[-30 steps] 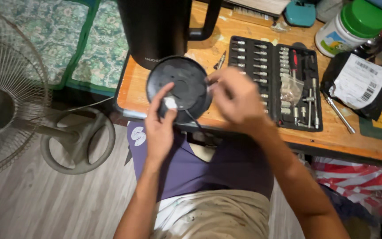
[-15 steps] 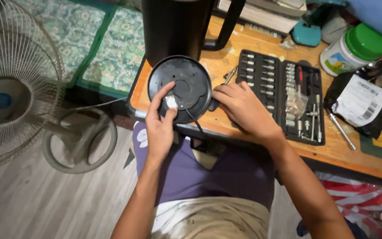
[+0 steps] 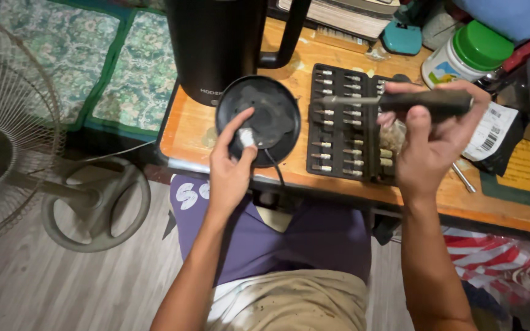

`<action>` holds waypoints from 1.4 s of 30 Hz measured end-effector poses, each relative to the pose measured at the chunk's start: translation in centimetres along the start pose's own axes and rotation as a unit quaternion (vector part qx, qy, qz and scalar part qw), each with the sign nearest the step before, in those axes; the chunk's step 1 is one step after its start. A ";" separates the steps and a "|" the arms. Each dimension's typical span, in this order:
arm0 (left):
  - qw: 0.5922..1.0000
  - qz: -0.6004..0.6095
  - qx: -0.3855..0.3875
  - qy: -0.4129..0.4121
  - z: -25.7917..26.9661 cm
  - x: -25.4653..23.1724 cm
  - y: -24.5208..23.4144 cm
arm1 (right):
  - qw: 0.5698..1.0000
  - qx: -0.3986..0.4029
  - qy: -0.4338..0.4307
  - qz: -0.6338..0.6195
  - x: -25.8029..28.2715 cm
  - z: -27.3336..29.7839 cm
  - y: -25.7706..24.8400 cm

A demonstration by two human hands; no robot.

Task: The person sits on the floor and repairs a black circular electronic device. They manipulate internal wires and components by hand, then use a screwdriver to tighten a screw on the device's base.

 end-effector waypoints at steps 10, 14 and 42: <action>0.997 -0.004 0.080 -0.023 -1.1 0.6 2.8 | 0.992 0.121 0.013 0.020 2.0 2.9 4.4; 0.996 -0.027 0.073 -0.048 -1.0 0.7 2.4 | 0.991 0.131 0.025 0.005 1.1 3.5 5.2; 0.991 -0.095 0.069 -0.057 -0.6 0.4 2.5 | 0.939 0.262 -0.057 0.214 5.7 -0.7 9.4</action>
Point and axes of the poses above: each hand's wrist, its own z-axis away from the middle knuckle, its own y-axis out of the palm, x = y × z, the point moved 10 cm from there along -z, towards the middle knuckle, and after that the axes turned 11 degrees about -y, right-handed, at the moved point
